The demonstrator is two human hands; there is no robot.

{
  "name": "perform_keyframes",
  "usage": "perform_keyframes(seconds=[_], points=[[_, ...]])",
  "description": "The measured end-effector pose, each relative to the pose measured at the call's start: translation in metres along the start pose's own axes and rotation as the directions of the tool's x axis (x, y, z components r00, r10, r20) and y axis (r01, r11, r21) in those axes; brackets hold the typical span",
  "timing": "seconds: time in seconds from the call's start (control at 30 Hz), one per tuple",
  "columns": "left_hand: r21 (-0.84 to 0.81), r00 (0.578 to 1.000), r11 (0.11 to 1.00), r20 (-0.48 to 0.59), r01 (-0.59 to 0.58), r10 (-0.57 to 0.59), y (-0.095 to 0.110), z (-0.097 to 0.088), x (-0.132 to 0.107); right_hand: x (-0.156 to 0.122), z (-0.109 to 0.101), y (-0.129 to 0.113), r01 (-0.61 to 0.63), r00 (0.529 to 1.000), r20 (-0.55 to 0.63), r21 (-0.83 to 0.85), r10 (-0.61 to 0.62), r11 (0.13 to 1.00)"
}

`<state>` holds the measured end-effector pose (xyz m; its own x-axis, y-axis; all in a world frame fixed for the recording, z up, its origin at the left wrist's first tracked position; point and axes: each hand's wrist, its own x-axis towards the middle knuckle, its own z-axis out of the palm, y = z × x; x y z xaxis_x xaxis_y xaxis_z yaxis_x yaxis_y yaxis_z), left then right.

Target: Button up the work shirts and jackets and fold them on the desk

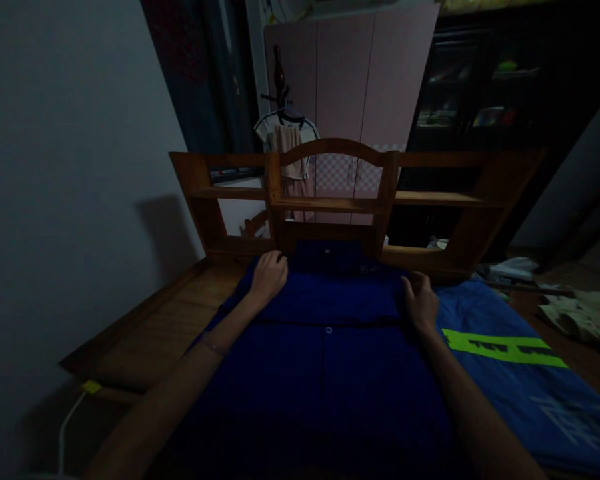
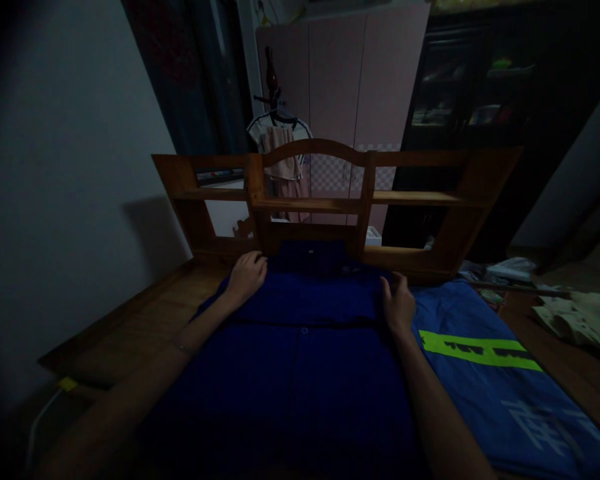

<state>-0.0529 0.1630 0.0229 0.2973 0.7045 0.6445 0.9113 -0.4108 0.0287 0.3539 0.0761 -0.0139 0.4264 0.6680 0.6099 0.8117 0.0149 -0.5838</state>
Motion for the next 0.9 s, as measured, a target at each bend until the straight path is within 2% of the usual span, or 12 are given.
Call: perform_keyframes(seconds=[0.03, 0.1, 0.13, 0.2, 0.27, 0.33, 0.37, 0.47, 0.53, 0.6, 0.77, 0.9], points=[[-0.041, 0.999, 0.999, -0.002, -0.032, 0.032, 0.011, 0.006, -0.006, 0.001, -0.008, -0.005, 0.062, 0.997, -0.039, -0.035, -0.063, 0.997], [-0.093, 1.000, 0.996, 0.012, 0.017, -0.016, 0.024, 0.022, -0.020, 0.001, -0.021, -0.016, 0.252, 0.967, -0.014, -0.091, -0.255, 0.963], [-0.106, 0.996, 0.991, 0.031, 0.082, -0.079, 0.026, 0.032, -0.028, 0.000, -0.024, -0.021, 0.355, 0.935, 0.059, -0.096, -0.351, 0.930], [-0.118, 0.971, 0.966, 0.100, 0.228, -0.217, 0.022, 0.050, -0.040, -0.004, -0.021, -0.026, 0.504, 0.840, 0.269, -0.064, -0.472, 0.861], [-0.113, 0.936, 0.940, 0.189, 0.321, -0.297, 0.009, 0.063, -0.047, -0.007, -0.009, -0.023, 0.570, 0.738, 0.467, -0.047, -0.487, 0.820], [-0.088, 0.912, 0.929, 0.244, 0.358, -0.329, -0.010, 0.069, -0.048, -0.009, 0.005, -0.012, 0.575, 0.679, 0.599, -0.074, -0.424, 0.815], [-0.067, 0.903, 0.926, 0.255, 0.372, -0.345, -0.020, 0.070, -0.048, -0.009, 0.011, -0.005, 0.560, 0.673, 0.634, -0.099, -0.382, 0.823], [0.004, 0.869, 0.900, 0.259, 0.436, -0.422, -0.053, 0.067, -0.047, -0.007, 0.020, 0.015, 0.497, 0.698, 0.659, -0.164, -0.280, 0.852], [0.027, 0.849, 0.884, 0.269, 0.466, -0.455, -0.073, 0.064, -0.049, -0.005, 0.021, 0.023, 0.474, 0.710, 0.658, -0.182, -0.251, 0.862], [0.028, 0.847, 0.886, 0.281, 0.464, -0.452, -0.088, 0.062, -0.052, -0.005, 0.021, 0.027, 0.466, 0.712, 0.659, -0.185, -0.242, 0.865], [0.019, 0.865, 0.907, 0.293, 0.422, -0.408, -0.103, 0.058, -0.060, -0.004, 0.019, 0.027, 0.446, 0.710, 0.662, -0.160, -0.239, 0.881], [0.029, 0.904, 0.941, 0.270, 0.336, -0.331, -0.107, 0.051, -0.068, -0.002, 0.019, 0.029, 0.426, 0.705, 0.666, -0.121, -0.245, 0.897]])
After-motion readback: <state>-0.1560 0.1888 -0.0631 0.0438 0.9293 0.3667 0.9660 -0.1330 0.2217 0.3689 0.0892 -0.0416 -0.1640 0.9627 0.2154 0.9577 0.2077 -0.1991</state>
